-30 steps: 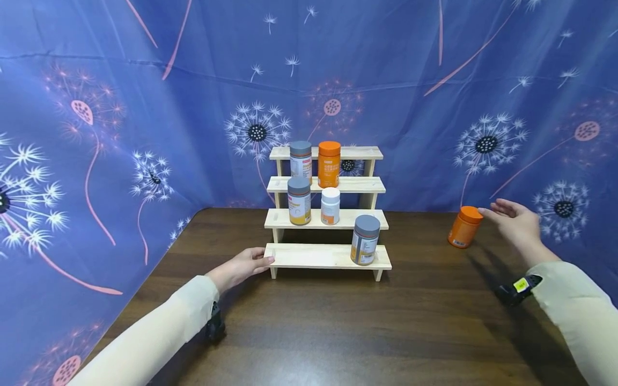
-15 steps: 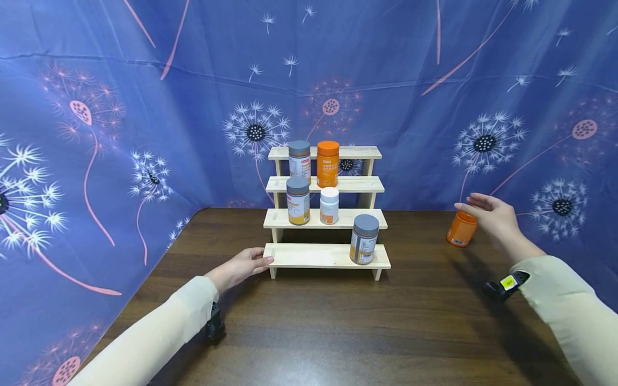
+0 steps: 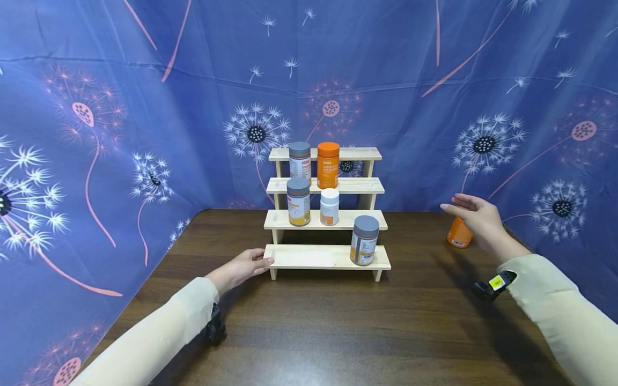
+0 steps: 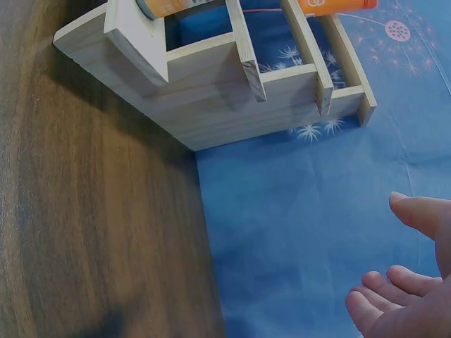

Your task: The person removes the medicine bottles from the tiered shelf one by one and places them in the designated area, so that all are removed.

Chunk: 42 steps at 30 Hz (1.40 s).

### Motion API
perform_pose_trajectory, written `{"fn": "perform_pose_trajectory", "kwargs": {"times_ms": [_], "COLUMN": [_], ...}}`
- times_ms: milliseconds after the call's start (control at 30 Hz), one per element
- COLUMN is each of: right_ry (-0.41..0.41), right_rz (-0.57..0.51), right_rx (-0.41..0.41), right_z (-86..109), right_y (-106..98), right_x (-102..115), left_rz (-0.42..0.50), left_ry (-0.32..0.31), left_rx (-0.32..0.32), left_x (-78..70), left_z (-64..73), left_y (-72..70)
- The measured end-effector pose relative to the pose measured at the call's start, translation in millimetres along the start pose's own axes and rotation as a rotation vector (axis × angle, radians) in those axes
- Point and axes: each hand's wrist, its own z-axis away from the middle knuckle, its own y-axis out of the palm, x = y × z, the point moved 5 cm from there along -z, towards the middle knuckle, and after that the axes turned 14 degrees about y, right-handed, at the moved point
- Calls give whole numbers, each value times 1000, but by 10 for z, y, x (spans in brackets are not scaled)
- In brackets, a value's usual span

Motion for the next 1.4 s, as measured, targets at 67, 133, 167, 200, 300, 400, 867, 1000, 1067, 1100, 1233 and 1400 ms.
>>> {"fn": "perform_pose_trajectory", "kwargs": {"times_ms": [67, 133, 167, 200, 300, 400, 867, 1000, 1067, 1100, 1233, 1400], "right_ry": [-1, 3, 0, -2, -13, -29, -20, -24, -32, -37, -51, -67], "right_rz": [-14, -29, -37, -40, -46, -41, -87, -107, -102, -97, -86, -99], "right_rx": [11, 21, 27, 33, 49, 58, 126, 128, 127, 122, 127, 136], "right_z": [2, 5, 8, 11, 21, 36, 83, 91, 97, 106, 138, 173], "right_y": [20, 41, 50, 59, 88, 116, 276, 306, 317, 325, 369, 425], "right_x": [10, 19, 26, 32, 60, 100, 159, 173, 198, 215, 283, 413], "left_rz": [-2, 1, 0, -4, -3, -1, -14, -13, -9, -9, 3, 9], "left_ry": [-1, -4, -5, 0, -6, -4, -12, -4, -2, 1, 6, 7], "left_rx": [1, 2, 2, 7, 6, 5, -3, -3, -5, -4, 2, 0], "left_x": [0, 0, -1, -9, -16, -25, 49, 37, 23, 22, 24, 14], "left_z": [-1, -3, -4, -3, -6, -11, 0, -10, -16, -17, -16, -16], "left_y": [1, 4, 6, 9, 12, 2, -14, -5, -3, -4, -4, 1]}}
